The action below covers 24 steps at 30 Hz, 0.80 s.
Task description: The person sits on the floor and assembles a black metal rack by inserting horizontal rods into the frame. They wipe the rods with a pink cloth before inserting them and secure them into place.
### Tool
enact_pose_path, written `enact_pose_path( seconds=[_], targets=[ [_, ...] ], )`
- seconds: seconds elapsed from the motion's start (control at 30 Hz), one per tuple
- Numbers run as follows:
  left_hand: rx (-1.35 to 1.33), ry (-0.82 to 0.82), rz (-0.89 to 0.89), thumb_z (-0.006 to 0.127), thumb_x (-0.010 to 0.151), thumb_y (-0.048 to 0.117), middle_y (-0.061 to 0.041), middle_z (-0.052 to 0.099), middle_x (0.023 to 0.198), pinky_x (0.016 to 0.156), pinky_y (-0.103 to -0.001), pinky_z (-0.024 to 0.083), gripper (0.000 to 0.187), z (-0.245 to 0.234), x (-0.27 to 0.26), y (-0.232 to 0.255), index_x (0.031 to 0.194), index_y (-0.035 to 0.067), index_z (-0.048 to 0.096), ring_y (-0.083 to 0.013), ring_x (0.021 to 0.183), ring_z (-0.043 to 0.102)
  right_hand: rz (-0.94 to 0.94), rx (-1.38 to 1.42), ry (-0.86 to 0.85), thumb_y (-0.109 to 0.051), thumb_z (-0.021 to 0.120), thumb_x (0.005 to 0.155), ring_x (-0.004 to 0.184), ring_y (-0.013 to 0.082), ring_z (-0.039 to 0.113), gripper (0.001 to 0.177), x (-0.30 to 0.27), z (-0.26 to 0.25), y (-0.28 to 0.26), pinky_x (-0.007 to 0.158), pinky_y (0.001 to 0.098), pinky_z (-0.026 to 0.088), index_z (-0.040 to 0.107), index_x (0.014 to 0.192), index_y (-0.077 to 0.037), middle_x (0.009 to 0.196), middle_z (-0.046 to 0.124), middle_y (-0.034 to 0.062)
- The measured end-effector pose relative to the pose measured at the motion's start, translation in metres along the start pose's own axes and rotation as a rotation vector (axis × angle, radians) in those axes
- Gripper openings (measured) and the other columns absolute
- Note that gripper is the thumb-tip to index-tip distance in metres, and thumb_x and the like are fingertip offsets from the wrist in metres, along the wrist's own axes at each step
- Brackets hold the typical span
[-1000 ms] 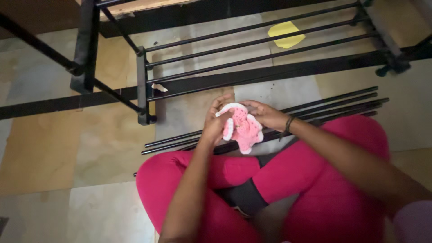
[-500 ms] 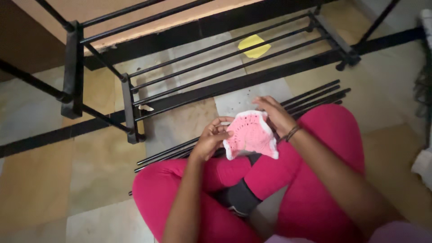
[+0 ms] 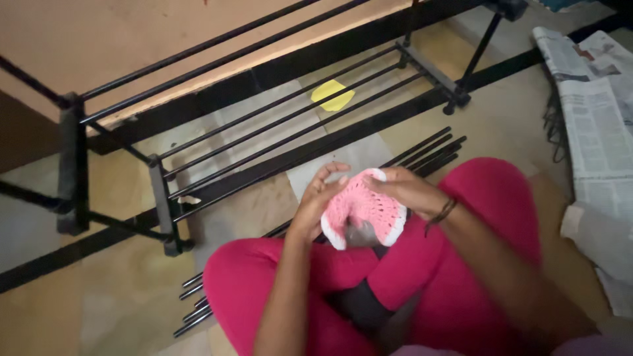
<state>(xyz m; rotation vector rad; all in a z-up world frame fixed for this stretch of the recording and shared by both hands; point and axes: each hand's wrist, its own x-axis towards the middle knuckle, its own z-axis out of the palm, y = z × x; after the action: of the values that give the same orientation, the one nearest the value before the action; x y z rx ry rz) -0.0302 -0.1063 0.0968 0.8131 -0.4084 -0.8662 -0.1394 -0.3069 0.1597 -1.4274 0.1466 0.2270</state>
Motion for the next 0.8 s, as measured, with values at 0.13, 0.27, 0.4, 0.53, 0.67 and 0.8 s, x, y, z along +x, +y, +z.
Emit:
enact_pose_path(
  seconds=[0.13,0.27,0.4,0.53,0.67,0.8],
  targets=[
    [0.271,-0.073,-0.137,0.067,0.103,0.010,-0.011,0.074,0.117,0.093,-0.030,0.057,0.034,-0.023,-0.010,-0.014,0.133,-0.007,0.063,-0.0149,0.103,0.071,0.023,0.073,0.108,-0.037,0.062,0.106,0.074,0.0168,0.070,0.047,0.009,0.010,-0.004,0.066,0.0319,0.057,0.073,0.106,0.008,0.092,0.077,0.0154],
    [0.177,0.045,-0.063,0.069,0.097,0.008,-0.014,0.072,0.115,0.088,-0.034,0.056,0.039,-0.011,0.016,-0.010,0.133,-0.005,0.061,-0.0186,0.098,0.070,-0.064,0.155,0.171,-0.022,0.068,0.095,0.087,0.0158,0.073,0.032,0.008,0.002,-0.002,0.075,0.0297,0.060,0.070,0.117,0.001,0.102,0.076,0.0119],
    [0.377,0.053,0.056,0.068,0.091,0.009,-0.008,0.069,0.108,0.081,-0.031,0.054,0.036,0.037,0.038,0.006,0.125,0.001,0.059,-0.0143,0.094,0.067,-0.195,0.280,0.319,0.003,0.063,0.086,0.097,0.0185,0.073,0.042,0.003,-0.034,0.007,0.082,0.0313,0.062,0.059,0.128,0.000,0.112,0.073,0.0126],
    [0.827,-0.133,0.255,0.068,0.104,0.015,-0.004,0.060,0.109,0.081,-0.028,0.048,0.027,0.087,0.061,0.013,0.123,0.003,0.055,-0.0095,0.096,0.055,-0.297,0.396,0.424,0.018,0.059,0.079,0.103,0.0220,0.071,0.053,0.003,-0.076,0.028,0.082,0.0360,0.063,0.046,0.126,-0.002,0.113,0.067,0.0132],
    [0.937,0.074,-0.196,0.065,0.096,0.026,-0.004,0.062,0.097,0.059,-0.029,0.047,0.031,0.097,0.085,-0.008,0.122,0.009,0.059,-0.0079,0.075,0.053,-0.302,0.294,0.469,0.017,0.058,0.081,0.106,0.0185,0.070,0.055,-0.004,-0.118,0.064,0.086,0.0316,0.061,0.051,0.130,-0.006,0.115,0.069,0.0093],
    [0.488,0.238,-0.419,0.070,0.098,0.021,-0.002,0.069,0.112,0.072,-0.032,0.049,0.030,0.071,0.097,-0.050,0.124,0.012,0.058,-0.0151,0.083,0.057,-0.155,0.252,0.553,0.011,0.060,0.081,0.093,0.0204,0.071,0.045,0.023,-0.139,0.092,0.077,0.0336,0.059,0.058,0.124,0.000,0.104,0.072,0.0110]
  ],
)
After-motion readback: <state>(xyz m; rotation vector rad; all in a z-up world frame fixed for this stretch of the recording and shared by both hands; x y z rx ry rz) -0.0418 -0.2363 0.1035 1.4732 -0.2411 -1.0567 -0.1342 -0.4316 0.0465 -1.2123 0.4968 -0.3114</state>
